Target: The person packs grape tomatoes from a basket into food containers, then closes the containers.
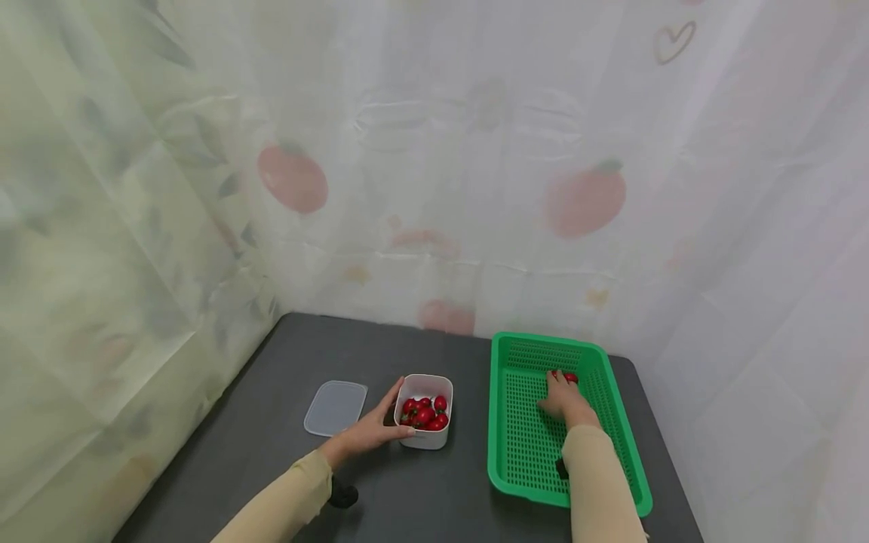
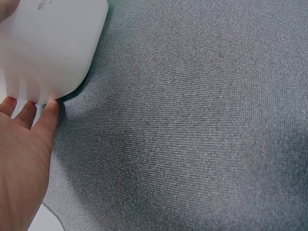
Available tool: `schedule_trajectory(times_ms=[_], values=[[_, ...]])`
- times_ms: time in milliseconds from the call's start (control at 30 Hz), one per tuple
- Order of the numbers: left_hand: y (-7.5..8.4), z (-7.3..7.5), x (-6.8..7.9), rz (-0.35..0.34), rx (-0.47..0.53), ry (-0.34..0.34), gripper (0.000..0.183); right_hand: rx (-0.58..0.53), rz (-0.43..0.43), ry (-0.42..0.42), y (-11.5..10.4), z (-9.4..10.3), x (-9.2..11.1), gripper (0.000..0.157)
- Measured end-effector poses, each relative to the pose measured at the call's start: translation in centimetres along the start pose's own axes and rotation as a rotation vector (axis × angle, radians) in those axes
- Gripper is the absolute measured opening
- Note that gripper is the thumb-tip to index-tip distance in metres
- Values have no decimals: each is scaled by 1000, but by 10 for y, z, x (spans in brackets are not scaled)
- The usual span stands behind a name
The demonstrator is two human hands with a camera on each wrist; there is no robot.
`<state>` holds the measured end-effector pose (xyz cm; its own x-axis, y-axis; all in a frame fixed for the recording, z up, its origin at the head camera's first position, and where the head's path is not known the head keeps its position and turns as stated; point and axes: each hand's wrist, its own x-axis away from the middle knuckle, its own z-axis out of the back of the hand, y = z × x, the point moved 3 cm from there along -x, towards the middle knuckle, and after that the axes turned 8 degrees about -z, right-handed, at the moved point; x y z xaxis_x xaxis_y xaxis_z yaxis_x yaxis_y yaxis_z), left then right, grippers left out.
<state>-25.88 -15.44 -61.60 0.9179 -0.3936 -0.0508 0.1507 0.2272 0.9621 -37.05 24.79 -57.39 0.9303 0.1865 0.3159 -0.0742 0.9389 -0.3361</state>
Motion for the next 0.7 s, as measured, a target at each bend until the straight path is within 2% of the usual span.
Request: schedule_trajectory(times_ms=[267, 500, 700], values=[[4, -1, 1, -8, 1, -3, 109, 0, -8, -15, -2, 2, 1, 77], [7, 0, 2, -1, 3, 0, 109, 29, -17, 46, -3, 7, 0, 59], [4, 0, 1, 7, -6, 4, 110, 24, -15, -7, -1, 2, -2, 62]])
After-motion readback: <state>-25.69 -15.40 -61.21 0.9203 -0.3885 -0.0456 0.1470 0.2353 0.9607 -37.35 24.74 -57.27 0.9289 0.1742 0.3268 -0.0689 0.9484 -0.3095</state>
